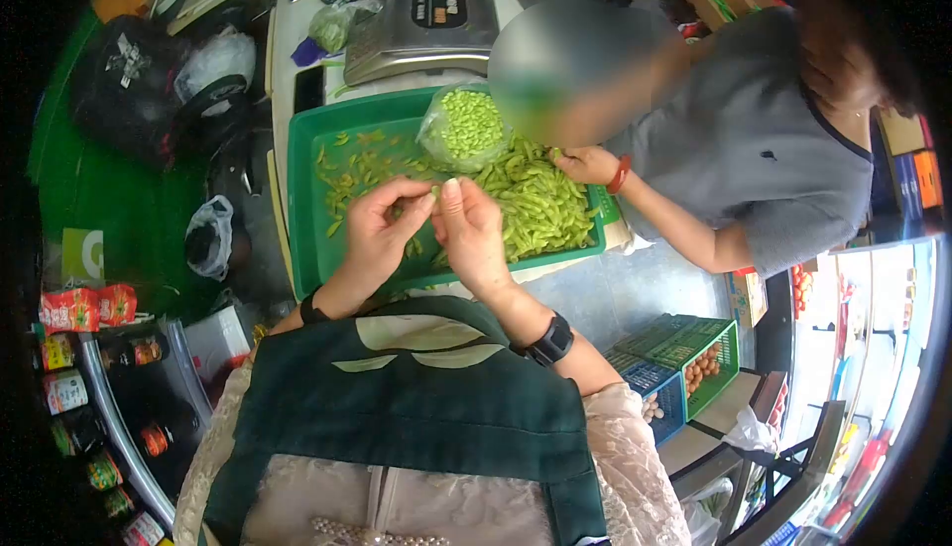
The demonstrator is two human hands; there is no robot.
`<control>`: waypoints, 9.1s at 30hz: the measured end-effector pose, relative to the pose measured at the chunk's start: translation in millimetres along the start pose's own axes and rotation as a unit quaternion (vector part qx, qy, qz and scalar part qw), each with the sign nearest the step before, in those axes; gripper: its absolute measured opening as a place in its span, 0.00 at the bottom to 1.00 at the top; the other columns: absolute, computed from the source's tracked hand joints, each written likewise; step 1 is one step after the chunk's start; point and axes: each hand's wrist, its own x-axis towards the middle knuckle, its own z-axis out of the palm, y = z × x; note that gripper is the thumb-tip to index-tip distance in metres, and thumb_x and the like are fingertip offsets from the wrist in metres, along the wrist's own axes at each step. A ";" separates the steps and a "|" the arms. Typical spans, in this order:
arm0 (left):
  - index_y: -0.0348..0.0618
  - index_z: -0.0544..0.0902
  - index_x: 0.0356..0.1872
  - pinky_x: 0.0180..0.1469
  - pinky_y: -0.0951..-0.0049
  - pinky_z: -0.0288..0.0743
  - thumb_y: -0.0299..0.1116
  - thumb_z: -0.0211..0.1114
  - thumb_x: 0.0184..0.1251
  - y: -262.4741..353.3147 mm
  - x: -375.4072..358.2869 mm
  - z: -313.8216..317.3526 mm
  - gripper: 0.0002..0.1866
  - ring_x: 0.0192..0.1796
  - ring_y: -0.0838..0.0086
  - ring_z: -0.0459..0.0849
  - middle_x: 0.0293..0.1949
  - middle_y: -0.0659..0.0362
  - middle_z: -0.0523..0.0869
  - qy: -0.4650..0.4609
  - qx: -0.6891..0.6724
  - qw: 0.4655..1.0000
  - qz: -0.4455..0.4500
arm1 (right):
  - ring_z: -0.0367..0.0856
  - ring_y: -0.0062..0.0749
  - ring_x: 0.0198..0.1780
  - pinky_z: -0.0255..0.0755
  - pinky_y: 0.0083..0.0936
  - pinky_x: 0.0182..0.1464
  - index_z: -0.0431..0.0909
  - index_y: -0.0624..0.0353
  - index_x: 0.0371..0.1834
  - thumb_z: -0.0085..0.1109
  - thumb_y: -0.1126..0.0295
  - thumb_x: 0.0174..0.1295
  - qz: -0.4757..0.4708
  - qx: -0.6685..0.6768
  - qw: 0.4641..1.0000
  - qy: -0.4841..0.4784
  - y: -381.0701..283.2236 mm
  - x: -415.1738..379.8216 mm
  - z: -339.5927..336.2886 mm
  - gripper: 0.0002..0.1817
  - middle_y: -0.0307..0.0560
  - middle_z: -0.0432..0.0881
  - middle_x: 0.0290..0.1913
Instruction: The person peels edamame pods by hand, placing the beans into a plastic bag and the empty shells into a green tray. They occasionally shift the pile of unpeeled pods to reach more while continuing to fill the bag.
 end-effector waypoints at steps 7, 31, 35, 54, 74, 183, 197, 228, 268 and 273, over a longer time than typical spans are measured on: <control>0.33 0.81 0.39 0.39 0.78 0.73 0.28 0.65 0.64 -14.5 -6.8 0.8 0.08 0.36 0.82 0.79 0.32 0.62 0.82 0.014 -0.006 0.997 -0.082 | 0.59 0.15 0.25 0.58 0.18 0.25 0.66 0.57 0.27 0.47 0.65 0.73 0.025 0.067 0.997 0.020 19.5 -3.3 -4.4 0.14 0.30 0.62 0.23; 0.31 0.81 0.39 0.36 0.82 0.72 0.19 0.60 0.63 -45.0 3.0 0.9 0.05 0.32 0.84 0.78 0.29 0.62 0.82 0.065 -0.015 0.985 -0.157 | 0.60 0.14 0.20 0.57 0.15 0.21 0.69 0.53 0.32 0.40 0.57 0.76 0.129 0.191 0.973 0.011 53.9 23.8 0.5 0.16 0.30 0.66 0.21; 0.31 0.81 0.39 0.36 0.83 0.72 0.19 0.60 0.64 -16.2 7.0 -3.3 0.05 0.33 0.84 0.78 0.29 0.62 0.83 0.072 0.039 0.990 -0.115 | 0.63 0.15 0.18 0.61 0.16 0.20 0.69 0.54 0.34 0.40 0.57 0.76 0.148 0.165 0.975 -0.011 35.4 24.6 9.1 0.16 0.32 0.69 0.21; 0.36 0.82 0.32 0.33 0.77 0.73 0.20 0.64 0.55 5.9 -13.9 -13.0 0.04 0.25 0.76 0.79 0.24 0.59 0.81 0.176 0.161 0.969 0.071 | 0.55 0.11 0.18 0.51 0.13 0.19 0.71 0.56 0.35 0.40 0.54 0.75 0.128 0.149 0.972 -0.129 -0.8 7.2 28.6 0.19 0.29 0.64 0.20; 0.33 0.82 0.36 0.36 0.81 0.71 0.18 0.63 0.59 19.2 -11.1 -15.0 0.05 0.30 0.83 0.77 0.28 0.61 0.82 0.105 0.091 0.989 0.060 | 0.56 0.14 0.17 0.52 0.15 0.19 0.70 0.56 0.32 0.41 0.57 0.75 0.109 0.122 0.980 -0.111 -11.1 3.5 26.4 0.17 0.30 0.62 0.19; 0.37 0.73 0.34 0.17 0.85 0.58 0.19 0.57 0.63 0.2 6.8 -26.9 0.03 0.18 0.87 0.67 0.23 0.60 0.79 -0.077 -0.212 0.961 -0.160 | 0.49 0.18 0.13 0.43 0.18 0.16 0.67 0.56 0.20 0.43 0.51 0.73 0.261 0.272 0.910 -0.174 -6.1 14.8 -6.5 0.25 0.31 0.55 0.12; 0.37 0.73 0.31 0.17 0.85 0.56 0.18 0.56 0.60 -12.4 11.8 -27.1 0.03 0.16 0.88 0.66 0.20 0.62 0.76 -0.118 -0.190 0.967 -0.123 | 0.51 0.18 0.14 0.44 0.18 0.15 0.68 0.55 0.21 0.41 0.49 0.73 0.348 0.415 0.807 -0.235 9.0 16.8 -19.1 0.26 0.31 0.55 0.12; 0.33 0.75 0.35 0.27 0.81 0.72 0.22 0.59 0.64 -67.1 34.9 43.9 0.03 0.25 0.81 0.79 0.28 0.59 0.82 -0.142 -0.066 0.971 -0.181 | 0.64 0.17 0.22 0.59 0.16 0.24 0.73 0.60 0.33 0.45 0.65 0.74 0.134 0.010 0.991 0.008 31.9 -1.6 -83.1 0.13 0.35 0.70 0.23; 0.39 0.78 0.35 0.23 0.88 0.58 0.30 0.60 0.70 -61.8 26.0 63.0 0.06 0.24 0.89 0.69 0.26 0.67 0.78 -0.078 -0.286 0.917 -0.268 | 0.67 0.21 0.25 0.61 0.16 0.29 0.74 0.59 0.35 0.48 0.66 0.72 0.096 0.293 0.951 0.020 32.4 -4.7 -81.6 0.10 0.39 0.77 0.28; 0.39 0.79 0.35 0.23 0.88 0.58 0.30 0.61 0.70 -67.4 29.7 67.4 0.06 0.24 0.89 0.69 0.26 0.67 0.77 -0.065 -0.284 0.914 -0.283 | 0.69 0.21 0.26 0.61 0.15 0.28 0.76 0.61 0.39 0.51 0.70 0.68 0.121 0.236 0.962 0.070 23.9 -3.1 -95.7 0.06 0.43 0.79 0.30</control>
